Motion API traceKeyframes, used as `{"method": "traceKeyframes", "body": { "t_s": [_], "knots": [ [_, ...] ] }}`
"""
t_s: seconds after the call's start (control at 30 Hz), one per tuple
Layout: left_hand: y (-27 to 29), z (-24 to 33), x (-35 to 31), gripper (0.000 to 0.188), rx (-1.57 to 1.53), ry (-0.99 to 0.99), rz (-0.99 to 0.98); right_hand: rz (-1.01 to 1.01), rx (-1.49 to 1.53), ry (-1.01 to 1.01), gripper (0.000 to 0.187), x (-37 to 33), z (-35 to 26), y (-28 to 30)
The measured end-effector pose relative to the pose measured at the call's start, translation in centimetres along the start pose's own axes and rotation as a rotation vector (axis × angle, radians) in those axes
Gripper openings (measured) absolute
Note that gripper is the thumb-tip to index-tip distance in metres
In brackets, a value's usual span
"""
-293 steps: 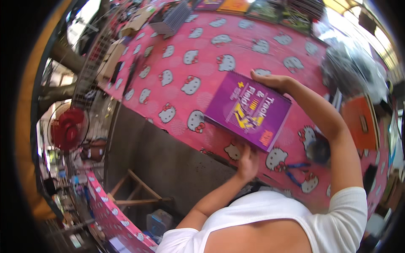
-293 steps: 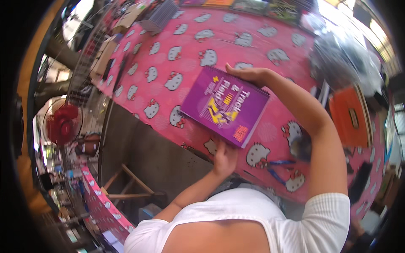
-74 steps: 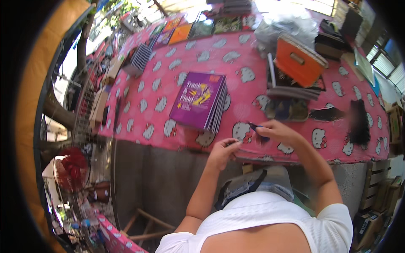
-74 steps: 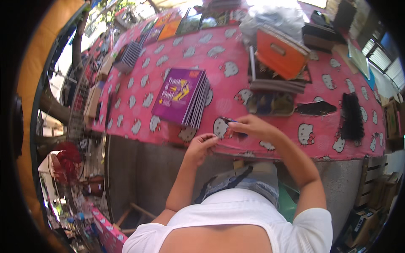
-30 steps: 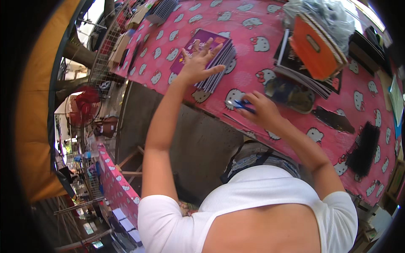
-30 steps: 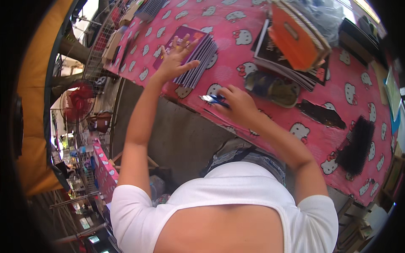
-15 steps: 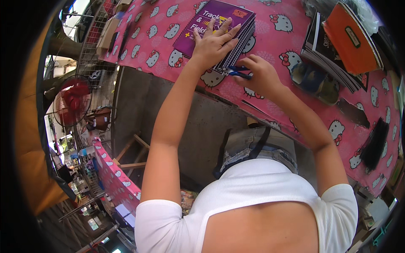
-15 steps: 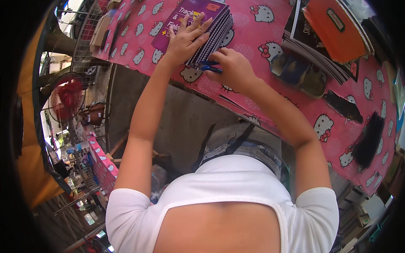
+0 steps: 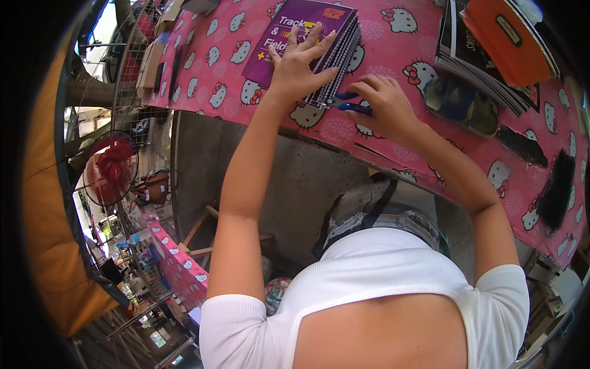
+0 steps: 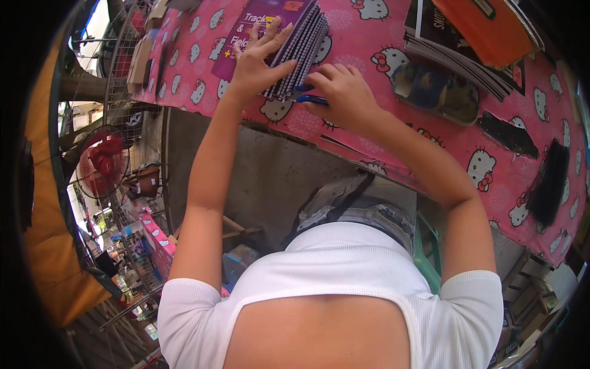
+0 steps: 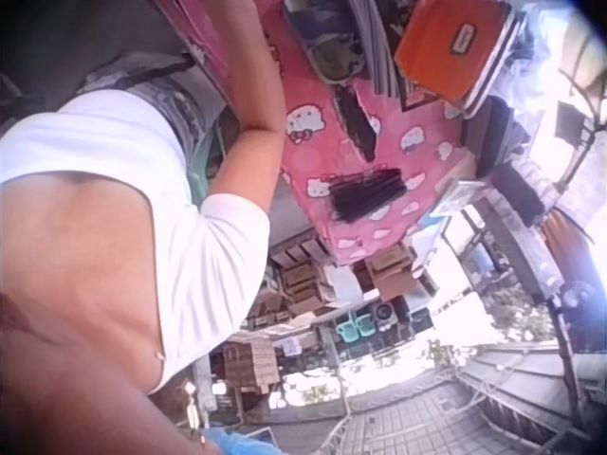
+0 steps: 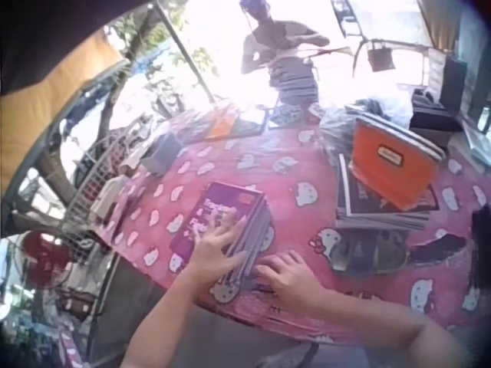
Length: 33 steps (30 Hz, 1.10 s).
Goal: The person assembles books by inserting a plastic spiral binding into the punched holes of the paper stacks.
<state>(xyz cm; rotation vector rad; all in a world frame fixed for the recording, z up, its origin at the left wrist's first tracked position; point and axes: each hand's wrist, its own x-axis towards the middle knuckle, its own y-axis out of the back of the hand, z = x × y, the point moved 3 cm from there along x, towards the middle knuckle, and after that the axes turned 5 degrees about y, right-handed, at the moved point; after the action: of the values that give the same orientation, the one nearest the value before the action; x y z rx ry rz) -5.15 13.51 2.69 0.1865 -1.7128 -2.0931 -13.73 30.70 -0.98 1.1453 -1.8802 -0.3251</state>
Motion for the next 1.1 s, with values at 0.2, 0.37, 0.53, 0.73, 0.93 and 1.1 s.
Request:
{"method": "traceKeyframes", "body": {
  "t_s": [0.2,0.37,0.53,0.73,0.93,1.1],
  "knots": [
    [-0.2,-0.1,0.3,0.071,0.003,-0.016,0.003,-0.140,0.192,-0.110,0.040,1.1,1.2,-0.8],
    [0.0,0.8,0.3,0.078,0.054,-0.034,-0.007,-0.625,0.868,-0.989,0.041,0.2,2.2,-1.8],
    [0.1,0.6,0.0,0.083,0.090,-0.001,-0.037,0.096,-0.145,0.195,0.040,0.1,0.9,0.7],
    [0.0,0.7,0.2,0.090,0.119,-0.023,-0.048,-0.541,0.490,-0.541,0.038,1.0,3.0,-0.7],
    [0.2,1.3,0.3,0.106,0.219,0.053,-0.124,-0.171,-0.090,0.009,0.039,-0.3,1.3,0.4],
    [0.2,1.5,0.6,0.105,0.193,0.032,-0.120,-0.025,-0.110,0.173,0.039,-0.2,1.5,-0.7]
  ]
}}
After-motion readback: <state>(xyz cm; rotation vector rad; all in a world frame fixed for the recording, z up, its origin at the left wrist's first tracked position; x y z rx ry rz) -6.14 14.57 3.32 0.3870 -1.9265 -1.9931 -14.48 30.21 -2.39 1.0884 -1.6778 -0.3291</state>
